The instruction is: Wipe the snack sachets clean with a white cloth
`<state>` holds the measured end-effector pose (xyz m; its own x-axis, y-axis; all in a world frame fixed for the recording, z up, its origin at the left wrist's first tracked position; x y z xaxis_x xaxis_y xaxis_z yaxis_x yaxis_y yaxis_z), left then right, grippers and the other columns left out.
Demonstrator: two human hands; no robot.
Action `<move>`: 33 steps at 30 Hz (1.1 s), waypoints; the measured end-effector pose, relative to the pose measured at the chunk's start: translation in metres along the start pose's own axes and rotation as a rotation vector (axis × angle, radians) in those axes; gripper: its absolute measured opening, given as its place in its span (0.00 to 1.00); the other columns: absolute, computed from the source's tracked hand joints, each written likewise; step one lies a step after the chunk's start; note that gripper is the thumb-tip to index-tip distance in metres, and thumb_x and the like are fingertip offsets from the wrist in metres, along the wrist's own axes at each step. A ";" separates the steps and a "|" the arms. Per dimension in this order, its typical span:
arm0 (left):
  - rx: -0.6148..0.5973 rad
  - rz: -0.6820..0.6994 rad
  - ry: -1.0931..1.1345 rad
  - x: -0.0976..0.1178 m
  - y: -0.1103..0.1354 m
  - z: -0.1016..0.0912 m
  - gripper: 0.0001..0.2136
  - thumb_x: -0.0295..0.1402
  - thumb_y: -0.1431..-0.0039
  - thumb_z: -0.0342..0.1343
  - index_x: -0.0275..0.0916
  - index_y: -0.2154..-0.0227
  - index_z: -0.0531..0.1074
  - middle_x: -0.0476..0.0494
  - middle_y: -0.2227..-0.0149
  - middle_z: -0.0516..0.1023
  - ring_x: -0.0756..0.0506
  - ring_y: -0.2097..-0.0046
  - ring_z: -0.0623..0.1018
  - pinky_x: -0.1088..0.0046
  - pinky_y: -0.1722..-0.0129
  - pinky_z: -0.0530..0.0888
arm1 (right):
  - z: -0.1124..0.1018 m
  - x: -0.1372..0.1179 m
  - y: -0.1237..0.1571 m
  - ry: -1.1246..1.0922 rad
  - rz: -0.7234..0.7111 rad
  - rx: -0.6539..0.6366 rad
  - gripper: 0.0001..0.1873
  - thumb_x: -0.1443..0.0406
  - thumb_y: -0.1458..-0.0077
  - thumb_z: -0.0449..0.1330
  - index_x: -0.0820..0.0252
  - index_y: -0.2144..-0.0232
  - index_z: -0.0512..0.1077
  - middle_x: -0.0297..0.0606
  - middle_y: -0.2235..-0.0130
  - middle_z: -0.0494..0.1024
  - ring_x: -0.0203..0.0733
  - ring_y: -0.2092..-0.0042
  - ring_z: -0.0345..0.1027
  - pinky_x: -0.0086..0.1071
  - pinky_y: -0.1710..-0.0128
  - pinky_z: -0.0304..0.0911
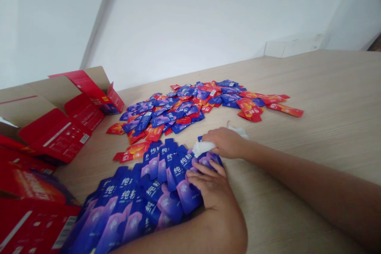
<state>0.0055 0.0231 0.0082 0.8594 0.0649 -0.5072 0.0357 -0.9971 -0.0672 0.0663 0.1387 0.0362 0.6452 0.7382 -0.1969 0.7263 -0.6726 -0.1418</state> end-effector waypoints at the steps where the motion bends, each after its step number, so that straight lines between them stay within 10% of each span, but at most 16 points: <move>1: 0.002 0.000 0.000 0.000 0.000 0.000 0.24 0.19 0.45 0.44 0.37 0.44 0.60 0.26 0.47 0.68 0.32 0.50 0.71 0.40 0.53 0.64 | 0.001 0.003 0.000 0.018 0.032 0.008 0.15 0.64 0.50 0.56 0.58 0.57 0.68 0.41 0.61 0.73 0.46 0.59 0.66 0.35 0.60 0.55; 33: -0.044 0.079 -0.161 -0.004 0.000 -0.008 0.23 0.20 0.43 0.43 0.33 0.43 0.59 0.17 0.49 0.67 0.30 0.53 0.73 0.45 0.58 0.70 | 0.000 0.000 0.001 0.057 0.033 -0.011 0.15 0.62 0.49 0.57 0.57 0.57 0.67 0.41 0.61 0.73 0.46 0.59 0.66 0.34 0.60 0.54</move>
<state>0.0063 0.0223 0.0174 0.7679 -0.0122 -0.6404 -0.0035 -0.9999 0.0148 0.0666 0.1381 0.0359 0.6807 0.7179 -0.1458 0.7070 -0.6959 -0.1256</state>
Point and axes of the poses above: each hand's wrist, its own y-axis away from the middle knuckle, its own z-axis out of the palm, x = y × z, the point moved 3 cm from there along -y, towards the middle knuckle
